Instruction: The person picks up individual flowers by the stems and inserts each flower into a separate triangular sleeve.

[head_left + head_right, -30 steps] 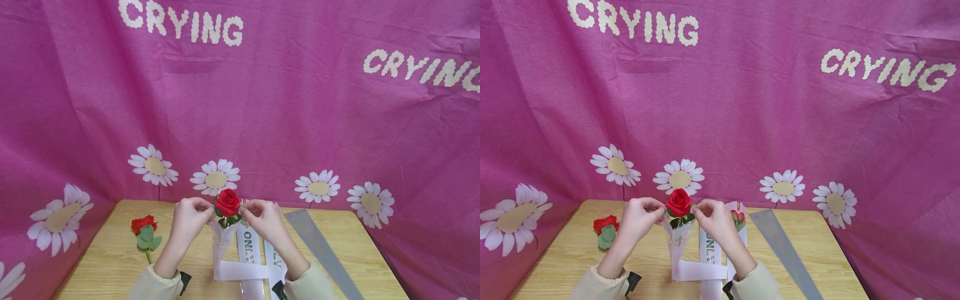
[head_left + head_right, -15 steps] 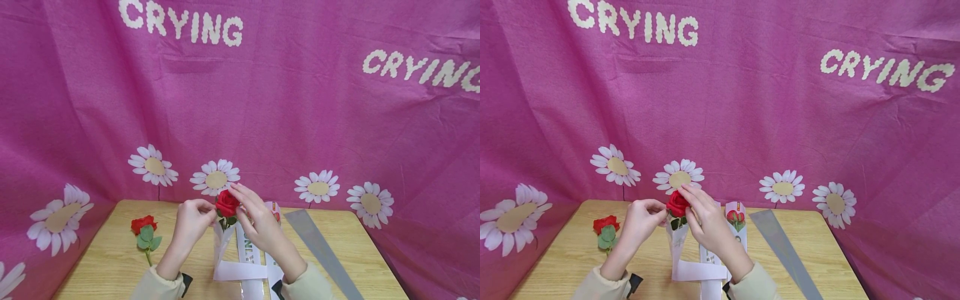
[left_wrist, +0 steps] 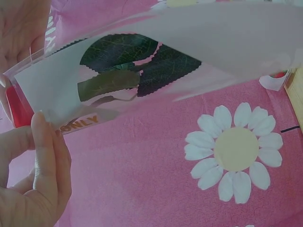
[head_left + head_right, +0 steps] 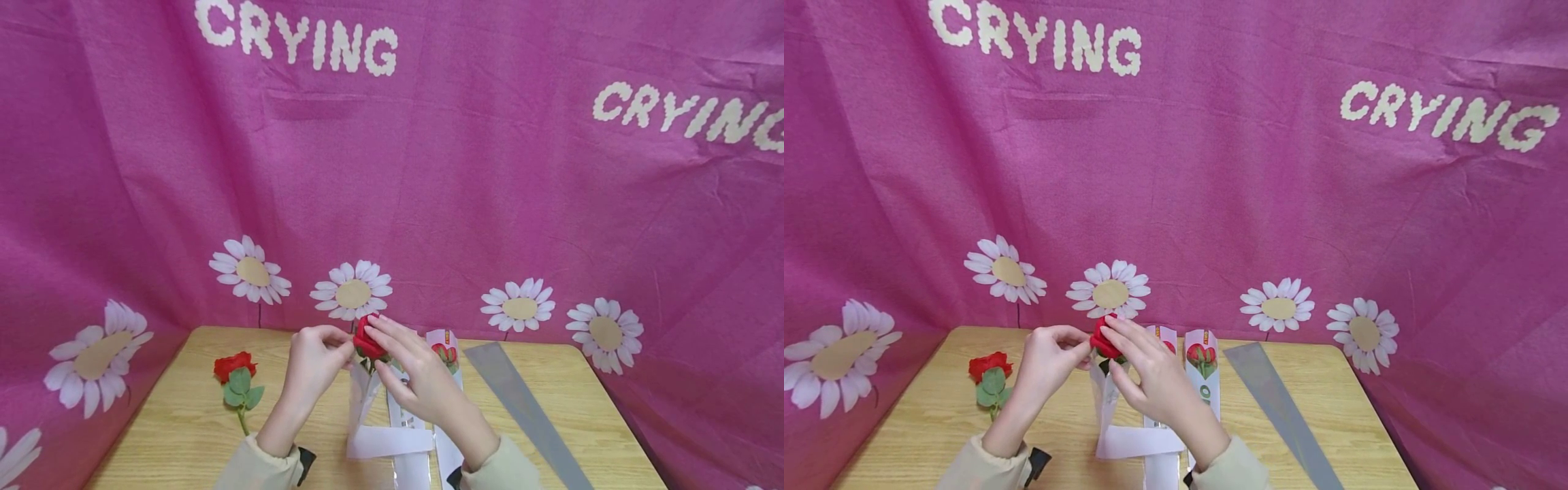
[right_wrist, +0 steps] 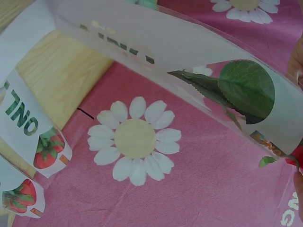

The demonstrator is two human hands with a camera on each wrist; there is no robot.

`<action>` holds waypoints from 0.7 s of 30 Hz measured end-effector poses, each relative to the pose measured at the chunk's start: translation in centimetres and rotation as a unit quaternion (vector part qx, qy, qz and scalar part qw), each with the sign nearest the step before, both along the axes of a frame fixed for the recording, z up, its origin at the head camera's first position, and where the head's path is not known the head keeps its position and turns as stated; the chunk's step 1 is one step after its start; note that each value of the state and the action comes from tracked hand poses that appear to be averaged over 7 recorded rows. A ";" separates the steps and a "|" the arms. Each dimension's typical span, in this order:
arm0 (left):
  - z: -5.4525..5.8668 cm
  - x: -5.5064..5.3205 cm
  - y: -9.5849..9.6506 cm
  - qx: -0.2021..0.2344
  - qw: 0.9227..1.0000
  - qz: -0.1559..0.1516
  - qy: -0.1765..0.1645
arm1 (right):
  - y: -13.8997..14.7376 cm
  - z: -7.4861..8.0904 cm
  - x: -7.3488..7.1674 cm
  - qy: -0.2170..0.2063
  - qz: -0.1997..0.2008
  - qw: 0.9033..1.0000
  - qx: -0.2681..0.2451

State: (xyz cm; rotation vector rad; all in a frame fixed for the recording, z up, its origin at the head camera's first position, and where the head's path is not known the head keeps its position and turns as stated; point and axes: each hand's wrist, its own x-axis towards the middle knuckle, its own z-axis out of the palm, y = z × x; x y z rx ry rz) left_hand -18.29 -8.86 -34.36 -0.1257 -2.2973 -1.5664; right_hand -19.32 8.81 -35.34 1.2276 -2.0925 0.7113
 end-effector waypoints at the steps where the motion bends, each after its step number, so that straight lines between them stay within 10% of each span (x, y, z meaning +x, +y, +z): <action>1: 0.0 0.0 0.0 0.001 1.000 0.001 0.001 | 0.0 0.0 0.0 0.003 0.000 1.000 -0.001; 21: 0.7 0.2 -0.2 0.075 0.997 -0.006 0.022 | -0.1 -0.2 0.3 0.004 0.015 1.000 -0.003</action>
